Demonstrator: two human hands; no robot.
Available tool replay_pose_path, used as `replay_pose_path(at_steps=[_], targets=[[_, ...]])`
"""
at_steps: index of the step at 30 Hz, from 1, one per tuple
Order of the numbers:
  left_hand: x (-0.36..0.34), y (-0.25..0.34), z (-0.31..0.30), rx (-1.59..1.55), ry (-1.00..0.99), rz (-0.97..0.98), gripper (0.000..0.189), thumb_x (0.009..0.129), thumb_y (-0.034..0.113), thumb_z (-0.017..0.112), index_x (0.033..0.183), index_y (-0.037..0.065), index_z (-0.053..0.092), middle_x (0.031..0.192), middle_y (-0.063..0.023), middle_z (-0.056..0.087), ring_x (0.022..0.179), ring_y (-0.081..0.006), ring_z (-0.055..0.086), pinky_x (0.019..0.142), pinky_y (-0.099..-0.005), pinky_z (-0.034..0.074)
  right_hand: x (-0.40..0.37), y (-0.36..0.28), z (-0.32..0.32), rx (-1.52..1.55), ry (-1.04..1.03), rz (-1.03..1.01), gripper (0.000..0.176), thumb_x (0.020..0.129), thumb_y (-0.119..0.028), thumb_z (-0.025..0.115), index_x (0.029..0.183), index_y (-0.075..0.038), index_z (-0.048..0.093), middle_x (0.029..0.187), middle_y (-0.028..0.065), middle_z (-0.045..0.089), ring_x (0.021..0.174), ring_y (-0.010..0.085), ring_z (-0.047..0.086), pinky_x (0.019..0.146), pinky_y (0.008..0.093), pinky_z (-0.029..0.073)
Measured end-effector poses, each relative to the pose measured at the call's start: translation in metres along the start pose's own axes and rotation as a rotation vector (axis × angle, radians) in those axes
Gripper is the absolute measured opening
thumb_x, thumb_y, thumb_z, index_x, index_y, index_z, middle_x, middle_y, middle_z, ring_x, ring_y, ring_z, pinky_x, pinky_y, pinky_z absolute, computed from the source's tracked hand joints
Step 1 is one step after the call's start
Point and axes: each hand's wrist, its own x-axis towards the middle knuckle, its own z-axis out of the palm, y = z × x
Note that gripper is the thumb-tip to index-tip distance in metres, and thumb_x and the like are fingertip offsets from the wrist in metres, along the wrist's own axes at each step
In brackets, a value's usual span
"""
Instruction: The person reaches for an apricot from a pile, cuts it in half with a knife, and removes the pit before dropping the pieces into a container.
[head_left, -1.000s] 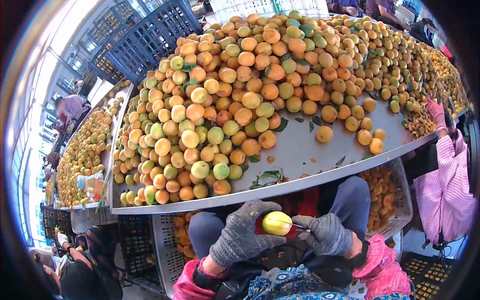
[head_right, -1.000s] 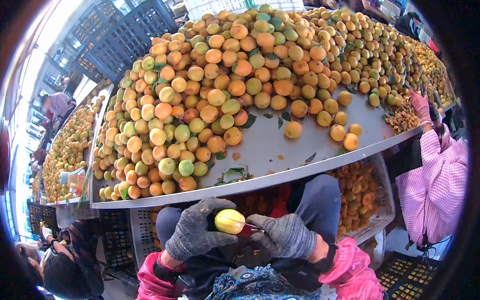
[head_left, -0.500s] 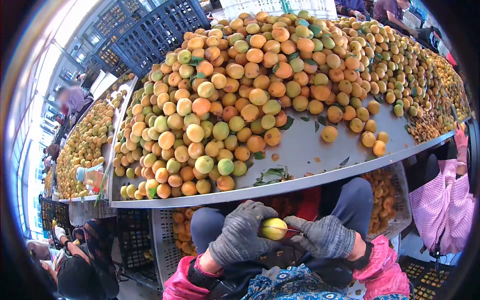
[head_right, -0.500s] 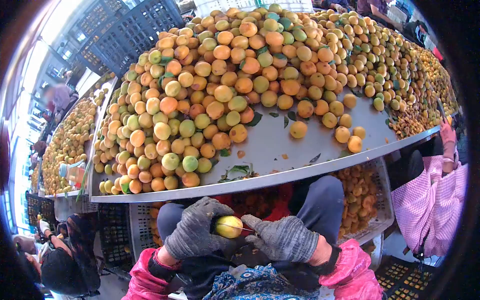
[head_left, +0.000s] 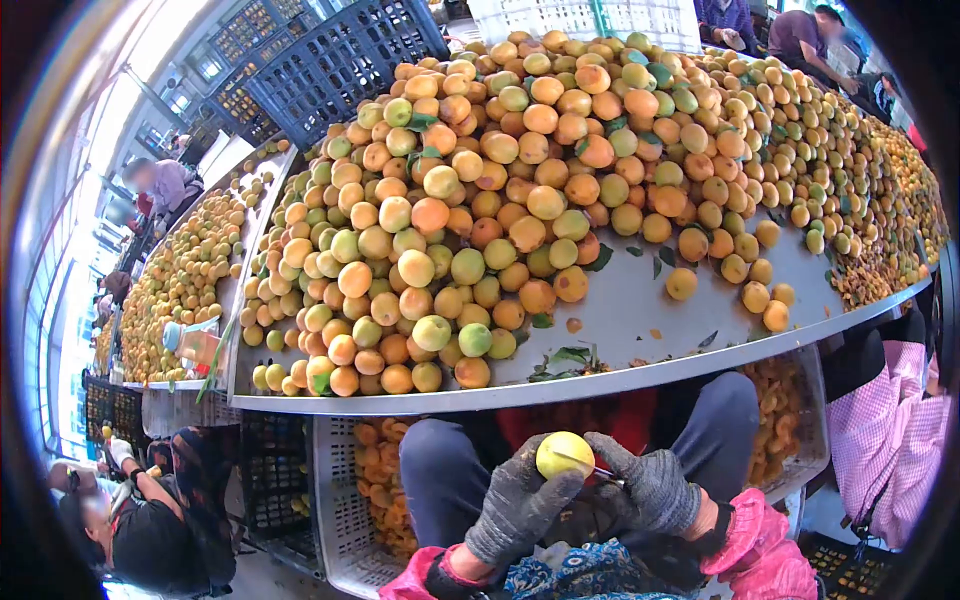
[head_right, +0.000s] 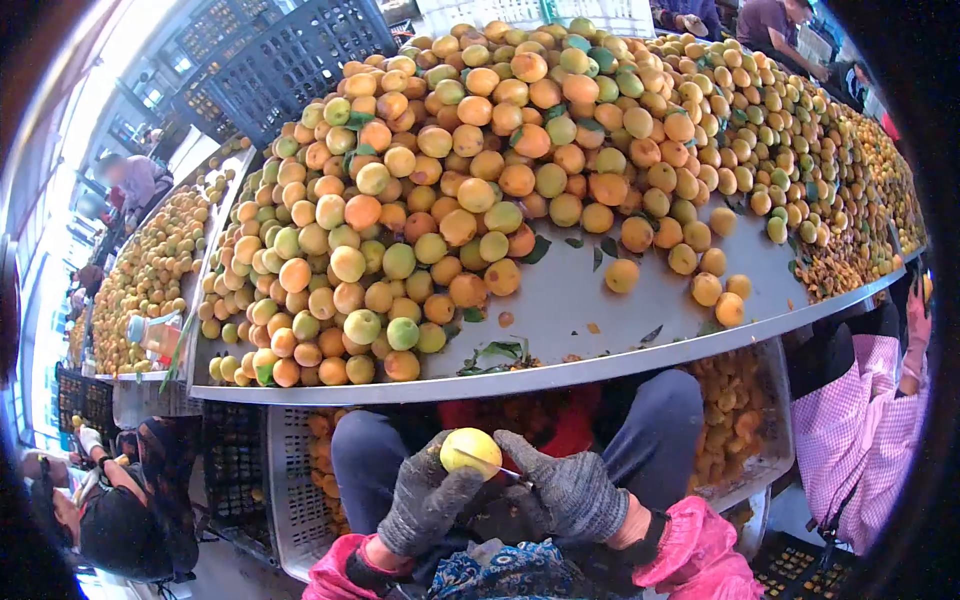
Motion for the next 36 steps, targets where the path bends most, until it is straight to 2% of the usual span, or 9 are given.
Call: replay_pose_path(at_steps=[9, 14, 16, 19, 21, 25, 27, 30, 36], targets=[[-0.003, -0.005, 0.008, 0.283, 0.067, 0.267, 0.045, 0.076, 0.019, 0.08, 0.109, 0.002, 0.056, 0.095, -0.0051, 0.065, 0.086, -0.0109, 0.061, 0.077, -0.0283, 0.052, 0.004, 0.001, 0.01, -0.007, 0.004, 0.021, 0.091, 0.076, -0.04, 0.072, 0.146, -0.01, 0.023, 0.059, 0.0135, 0.059, 0.049, 0.036, 0.059, 0.047, 0.0465, 0.045], [-0.004, 0.007, 0.005, -0.134, -0.046, 0.215, 0.024, 0.076, 0.017, 0.072, 0.096, 0.008, 0.061, 0.085, -0.0057, 0.064, 0.077, -0.0134, 0.06, 0.073, -0.0291, 0.049, 0.011, -0.002, 0.008, 0.124, 0.033, 0.015, 0.062, 0.09, -0.038, 0.056, 0.137, -0.003, 0.038, 0.08, 0.0182, 0.067, 0.065, 0.036, 0.066, 0.06, 0.0401, 0.053], [-0.001, -0.01, -0.009, 0.639, 0.303, 0.557, 0.04, 0.074, 0.026, 0.074, 0.104, 0.006, 0.058, 0.088, -0.0125, 0.064, 0.08, -0.0243, 0.064, 0.072, -0.0342, 0.05, 0.012, -0.016, 0.005, 0.141, 0.151, -0.093, 0.055, 0.09, -0.038, 0.056, 0.131, -0.002, 0.047, 0.079, 0.0174, 0.067, 0.065, 0.0328, 0.067, 0.058, 0.0405, 0.052], [-0.006, -0.01, -0.033, 0.83, 0.384, 0.527, 0.051, 0.078, 0.036, 0.074, 0.111, 0.002, 0.056, 0.097, -0.013, 0.063, 0.089, -0.0248, 0.062, 0.079, -0.0335, 0.049, 0.004, -0.043, -0.022, 0.41, 0.036, -0.013, 0.038, 0.092, -0.023, 0.058, 0.126, -0.005, 0.054, 0.109, 0.0202, 0.064, 0.09, 0.024, 0.066, 0.076, 0.033, 0.05], [-0.008, -0.016, -0.034, 0.328, 0.155, 0.227, 0.052, 0.081, 0.044, 0.07, 0.11, 0.002, 0.057, 0.096, -0.0092, 0.064, 0.089, -0.023, 0.061, 0.08, -0.0324, 0.048, -0.003, -0.035, -0.024, 0.5, 0.035, 0.034, 0.05, 0.089, -0.018, 0.062, 0.135, -0.004, 0.047, 0.13, 0.0171, 0.055, 0.109, 0.0208, 0.058, 0.091, 0.0309, 0.044], [-0.022, -0.026, -0.005, -0.054, -0.107, 0.284, 0.045, 0.085, 0.047, 0.064, 0.102, 0.006, 0.058, 0.076, -0.0033, 0.06, 0.072, -0.0186, 0.057, 0.065, -0.0311, 0.048, 0.007, -0.054, -0.023, 0.638, -0.024, -0.113, 0.056, 0.084, -0.014, 0.069, 0.133, 0.001, 0.047, 0.132, 0.0167, 0.054, 0.117, 0.024, 0.054, 0.097, 0.033, 0.042], [-0.051, 0.007, 0.027, -1.102, -0.375, 0.003, 0.036, 0.092, 0.046, 0.056, 0.082, 0.012, 0.06, 0.072, 0.0018, 0.056, 0.066, -0.0087, 0.05, 0.051, -0.0274, 0.04, 0.007, -0.047, -0.016, 0.504, -0.008, -0.22, 0.055, 0.082, -0.018, 0.072, 0.129, 0.002, 0.05, 0.125, 0.016, 0.058, 0.111, 0.0228, 0.057, 0.094, 0.033, 0.045], [-0.068, 0.01, 0.01, -1.092, -0.479, 0.121, 0.037, 0.087, 0.036, 0.066, 0.104, 0.004, 0.06, 0.1, -0.0097, 0.065, 0.091, -0.0207, 0.061, 0.082, -0.0328, 0.051, 0.001, -0.046, -0.002, 0.525, -0.043, -0.152, 0.047, 0.083, -0.019, 0.071, 0.124, -0.001, 0.056, 0.101, 0.01, 0.067, 0.092, 0.0187, 0.063, 0.085, 0.0321, 0.049], [-0.075, -0.016, 0.001, -1.034, -0.45, 0.169, 0.037, 0.094, 0.037, 0.053, 0.104, 0.003, 0.062, 0.101, -0.0107, 0.065, 0.091, -0.0204, 0.061, 0.082, -0.0348, 0.051, 0.004, -0.089, 0.0, 0.485, -0.046, -0.238, 0.044, 0.085, -0.023, 0.066, 0.123, -0.005, 0.057, 0.086, 0.0111, 0.067, 0.077, 0.0202, 0.064, 0.07, 0.0323, 0.052]])
